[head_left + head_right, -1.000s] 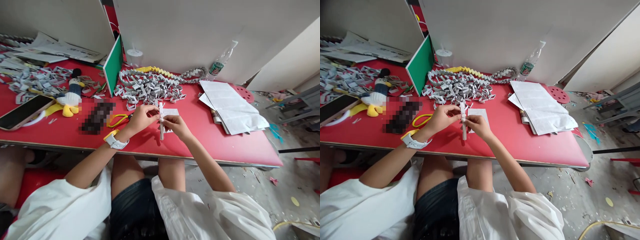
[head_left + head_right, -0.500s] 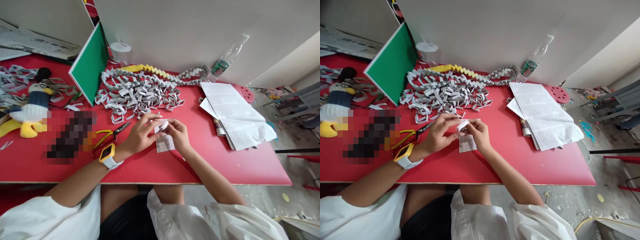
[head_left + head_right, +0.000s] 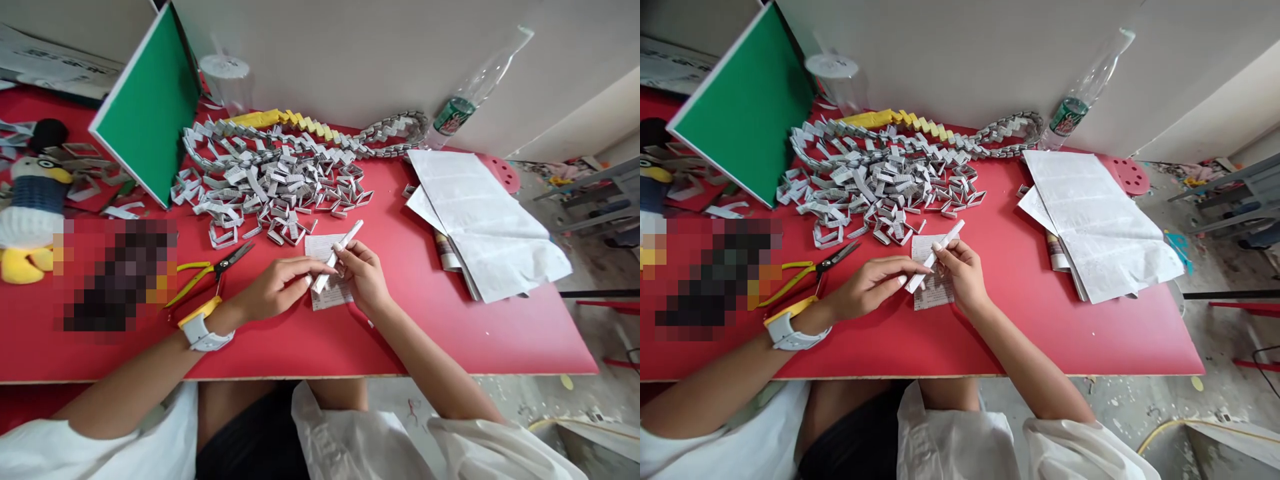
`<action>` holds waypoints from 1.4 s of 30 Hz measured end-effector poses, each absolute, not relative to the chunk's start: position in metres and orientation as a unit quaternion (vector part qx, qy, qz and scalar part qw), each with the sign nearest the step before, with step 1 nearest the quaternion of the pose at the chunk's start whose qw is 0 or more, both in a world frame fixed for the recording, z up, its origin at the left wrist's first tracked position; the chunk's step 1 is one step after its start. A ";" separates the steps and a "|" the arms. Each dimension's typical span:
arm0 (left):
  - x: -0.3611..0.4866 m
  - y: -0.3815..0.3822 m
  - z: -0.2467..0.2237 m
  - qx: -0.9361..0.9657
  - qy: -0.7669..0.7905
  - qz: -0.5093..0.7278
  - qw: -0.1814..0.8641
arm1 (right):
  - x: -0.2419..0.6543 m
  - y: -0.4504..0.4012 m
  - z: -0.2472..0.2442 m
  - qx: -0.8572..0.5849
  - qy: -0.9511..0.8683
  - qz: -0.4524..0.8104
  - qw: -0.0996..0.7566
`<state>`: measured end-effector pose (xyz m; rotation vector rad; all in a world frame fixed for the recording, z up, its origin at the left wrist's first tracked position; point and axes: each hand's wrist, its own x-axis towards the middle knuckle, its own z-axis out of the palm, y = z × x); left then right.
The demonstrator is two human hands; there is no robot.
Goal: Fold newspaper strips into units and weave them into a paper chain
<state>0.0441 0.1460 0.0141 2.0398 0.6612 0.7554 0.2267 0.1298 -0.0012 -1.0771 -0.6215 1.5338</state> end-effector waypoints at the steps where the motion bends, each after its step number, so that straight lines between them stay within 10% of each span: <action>1: 0.042 0.148 0.015 0.836 0.239 0.293 0.396 | 0.228 0.130 -0.001 -0.451 -0.265 0.657 0.542; 7: 0.029 0.156 0.016 0.883 0.206 0.344 0.245 | 0.228 0.127 0.001 -0.427 -0.308 0.701 0.481; 42: 0.043 0.142 0.008 0.812 0.351 0.368 0.287 | 0.226 0.112 0.012 -0.495 -0.493 0.496 0.515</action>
